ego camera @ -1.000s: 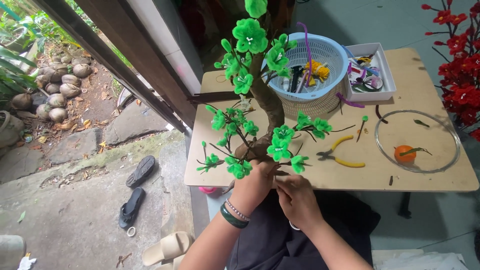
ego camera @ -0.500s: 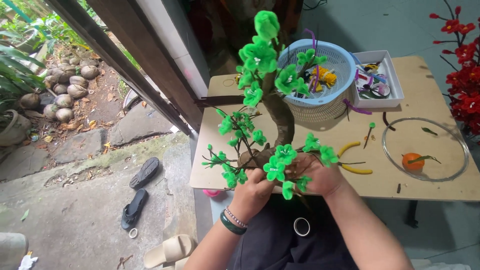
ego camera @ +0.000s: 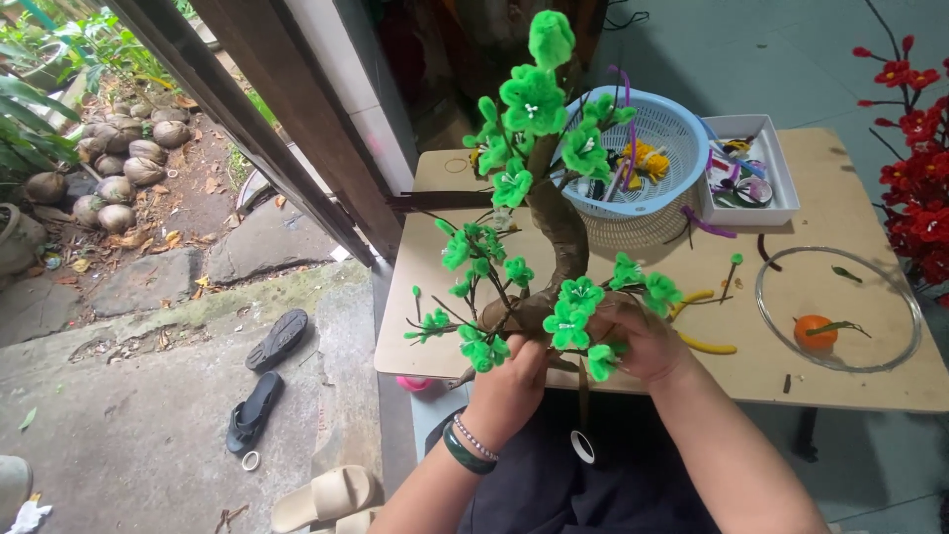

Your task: Assembling a decorative artificial tree by attaching green flower-like elements to the branches using thin wire.

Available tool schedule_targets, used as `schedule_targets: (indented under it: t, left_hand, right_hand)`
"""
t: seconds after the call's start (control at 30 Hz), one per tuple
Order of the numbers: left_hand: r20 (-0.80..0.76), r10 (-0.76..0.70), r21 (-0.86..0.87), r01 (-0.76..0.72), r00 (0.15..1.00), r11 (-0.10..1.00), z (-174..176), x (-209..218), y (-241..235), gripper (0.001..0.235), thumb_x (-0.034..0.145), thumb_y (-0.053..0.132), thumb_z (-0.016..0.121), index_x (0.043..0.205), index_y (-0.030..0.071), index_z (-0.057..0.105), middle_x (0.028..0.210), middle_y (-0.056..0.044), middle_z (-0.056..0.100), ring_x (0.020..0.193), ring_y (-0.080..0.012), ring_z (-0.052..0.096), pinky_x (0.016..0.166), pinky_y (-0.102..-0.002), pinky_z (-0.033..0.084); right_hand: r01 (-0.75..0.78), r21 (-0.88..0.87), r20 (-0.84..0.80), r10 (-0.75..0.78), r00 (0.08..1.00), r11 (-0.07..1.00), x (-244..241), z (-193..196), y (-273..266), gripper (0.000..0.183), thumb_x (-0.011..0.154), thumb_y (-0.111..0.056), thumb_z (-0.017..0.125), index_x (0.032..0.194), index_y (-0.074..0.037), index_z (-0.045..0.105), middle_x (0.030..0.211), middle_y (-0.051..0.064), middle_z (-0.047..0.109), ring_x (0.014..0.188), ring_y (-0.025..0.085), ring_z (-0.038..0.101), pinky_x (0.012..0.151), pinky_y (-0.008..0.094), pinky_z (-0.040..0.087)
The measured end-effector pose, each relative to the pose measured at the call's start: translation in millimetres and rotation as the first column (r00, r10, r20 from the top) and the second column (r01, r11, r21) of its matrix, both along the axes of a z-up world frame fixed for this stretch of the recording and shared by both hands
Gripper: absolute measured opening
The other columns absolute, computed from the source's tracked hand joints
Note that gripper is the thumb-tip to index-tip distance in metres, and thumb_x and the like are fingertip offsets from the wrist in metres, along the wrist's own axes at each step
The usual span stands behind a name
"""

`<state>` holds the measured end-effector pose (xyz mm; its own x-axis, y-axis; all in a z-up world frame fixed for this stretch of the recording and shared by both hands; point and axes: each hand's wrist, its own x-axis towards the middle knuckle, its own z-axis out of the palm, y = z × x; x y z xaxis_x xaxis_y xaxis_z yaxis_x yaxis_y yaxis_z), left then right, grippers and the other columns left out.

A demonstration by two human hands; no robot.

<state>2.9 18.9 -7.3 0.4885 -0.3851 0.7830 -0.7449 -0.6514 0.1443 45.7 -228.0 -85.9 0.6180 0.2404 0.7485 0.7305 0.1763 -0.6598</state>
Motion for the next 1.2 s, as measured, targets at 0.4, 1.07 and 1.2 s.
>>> schedule_targets:
  t: [0.4, 1.07, 1.2]
  left_hand:
    - [-0.318, -0.122, -0.162, 0.073, 0.94, 0.984, -9, 7, -5, 0.007, 0.092, 0.023, 0.074, 0.092, 0.028, 0.08, 0.076, 0.002, 0.062, 0.067, -0.0253, 0.071, 0.057, -0.031, 0.056]
    - [-0.175, -0.043, -0.083, 0.028, 0.984, 0.996, 28, 3, -8, 0.024, 0.079, 0.005, 0.075, 0.099, 0.017, 0.078, 0.097, 0.0, 0.07, 0.08, -0.0247, 0.067, 0.068, -0.036, 0.051]
    - [-0.159, -0.044, -0.066, 0.033, 0.986, 0.997, 41, 0, -4, 0.026, 0.077, 0.004, 0.074, 0.099, 0.017, 0.078, 0.095, -0.001, 0.07, 0.075, -0.0247, 0.066, 0.061, -0.037, 0.051]
  right_hand:
    - [0.522, -0.215, 0.076, -0.519, 0.851, 0.825, -57, 90, 21, 0.04, 0.101, -0.014, 0.045, 0.127, 0.003, 0.071, 0.123, 0.018, 0.074, 0.117, 0.033, 0.07, 0.104, 0.045, 0.054]
    - [0.309, -0.546, -0.099, -0.427, 0.899, 0.779, -188, 49, 116, 0.018, 0.081, -0.013, 0.078, 0.098, -0.006, 0.077, 0.105, 0.007, 0.079, 0.078, 0.022, 0.079, 0.066, 0.027, 0.063]
    - [0.738, -0.43, 0.046, -0.804, 0.593, 0.52, -182, 31, 82, 0.026, 0.072, 0.0, 0.076, 0.094, -0.009, 0.066, 0.1, 0.005, 0.072, 0.084, 0.021, 0.07, 0.076, 0.03, 0.058]
